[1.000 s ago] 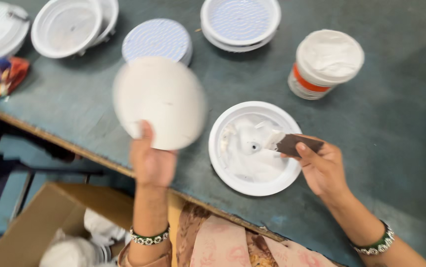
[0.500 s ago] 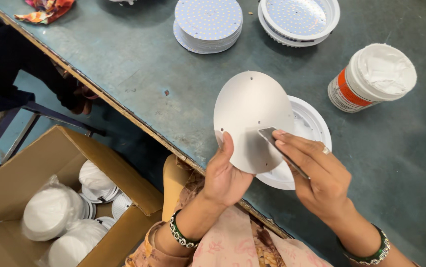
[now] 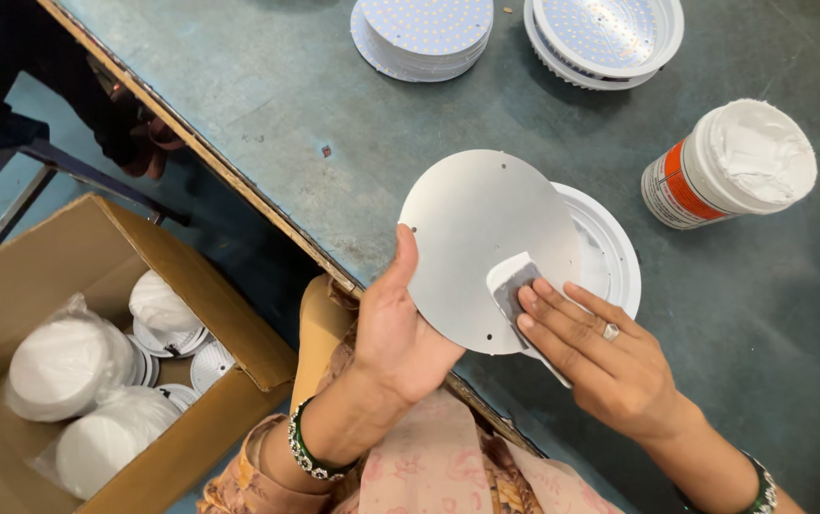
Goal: The person scoops white paste from a container and spreads it onto circular LED light panels using a small metal spatula. The person applies the paste to the back of the panels and places them into larger circular housings.
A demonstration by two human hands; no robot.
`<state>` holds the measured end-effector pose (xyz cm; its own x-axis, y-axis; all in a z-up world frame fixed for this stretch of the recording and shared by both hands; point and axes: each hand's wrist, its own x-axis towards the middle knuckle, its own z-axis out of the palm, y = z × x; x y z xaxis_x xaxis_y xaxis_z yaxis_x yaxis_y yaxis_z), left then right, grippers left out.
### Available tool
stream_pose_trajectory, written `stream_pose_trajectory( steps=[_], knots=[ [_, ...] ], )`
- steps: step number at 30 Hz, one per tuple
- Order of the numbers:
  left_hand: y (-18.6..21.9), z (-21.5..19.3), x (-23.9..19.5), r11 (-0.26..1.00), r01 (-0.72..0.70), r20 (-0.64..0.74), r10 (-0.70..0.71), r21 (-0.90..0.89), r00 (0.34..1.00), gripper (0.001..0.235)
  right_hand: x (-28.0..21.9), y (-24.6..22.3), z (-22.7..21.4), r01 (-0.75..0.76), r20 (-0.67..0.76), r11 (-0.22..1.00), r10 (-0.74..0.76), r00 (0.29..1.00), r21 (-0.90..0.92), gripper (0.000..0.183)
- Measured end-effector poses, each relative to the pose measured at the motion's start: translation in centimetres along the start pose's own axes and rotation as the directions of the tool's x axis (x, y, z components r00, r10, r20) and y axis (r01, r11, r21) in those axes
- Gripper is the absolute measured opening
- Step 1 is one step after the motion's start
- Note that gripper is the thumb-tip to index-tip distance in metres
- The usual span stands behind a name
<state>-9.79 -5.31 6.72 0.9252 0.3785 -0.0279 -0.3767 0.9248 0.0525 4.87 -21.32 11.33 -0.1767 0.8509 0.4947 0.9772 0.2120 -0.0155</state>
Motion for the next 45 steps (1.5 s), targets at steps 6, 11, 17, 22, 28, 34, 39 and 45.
stream_pose_trajectory(
  steps=[6,11,17,22,28,34,39,45],
  knots=[
    [0.4,-0.7,0.7,0.993,0.068,0.003,-0.068,-0.097,0.998,0.061,-1.7,-0.1,-0.6,-0.006,0.032,1.000,0.006,0.999,0.012,0.033],
    [0.3,-1.8,1.6,0.978,0.102,0.045,-0.095,-0.185,0.994,0.061,-2.6,-0.1,-0.4,-0.023,-0.014,1.000,0.023,1.000,0.020,0.031],
    [2.4,-0.9,2.7,0.995,-0.065,0.067,0.070,-0.073,0.995,0.064,-3.9,-0.4,-0.9,-0.064,-0.049,0.998,0.066,0.997,0.029,0.029],
    [5.2,0.1,1.0,0.972,-0.216,0.151,0.201,0.094,0.968,0.067,-3.3,-0.3,-2.4,-0.174,-0.109,0.985,0.172,0.979,-0.008,0.024],
    [1.6,0.5,0.5,0.962,-0.069,0.086,0.048,0.264,0.995,0.064,0.8,0.2,-1.7,-0.077,-0.078,0.996,0.073,0.994,-0.051,0.029],
    [0.2,0.2,-0.3,0.941,-0.070,0.126,0.030,0.332,0.992,0.061,2.3,-0.1,-1.0,-0.028,-0.066,1.000,0.027,0.997,-0.014,0.029],
    [0.3,0.0,0.2,0.958,-0.061,0.132,0.025,0.281,0.991,0.061,1.6,-0.5,-1.1,-0.030,-0.020,0.997,0.032,0.999,0.070,0.034],
    [-0.1,0.0,0.5,0.960,0.022,0.120,-0.058,0.279,0.991,0.062,1.3,0.2,-1.9,-0.093,-0.114,0.995,0.096,0.989,0.025,0.024]
  ],
)
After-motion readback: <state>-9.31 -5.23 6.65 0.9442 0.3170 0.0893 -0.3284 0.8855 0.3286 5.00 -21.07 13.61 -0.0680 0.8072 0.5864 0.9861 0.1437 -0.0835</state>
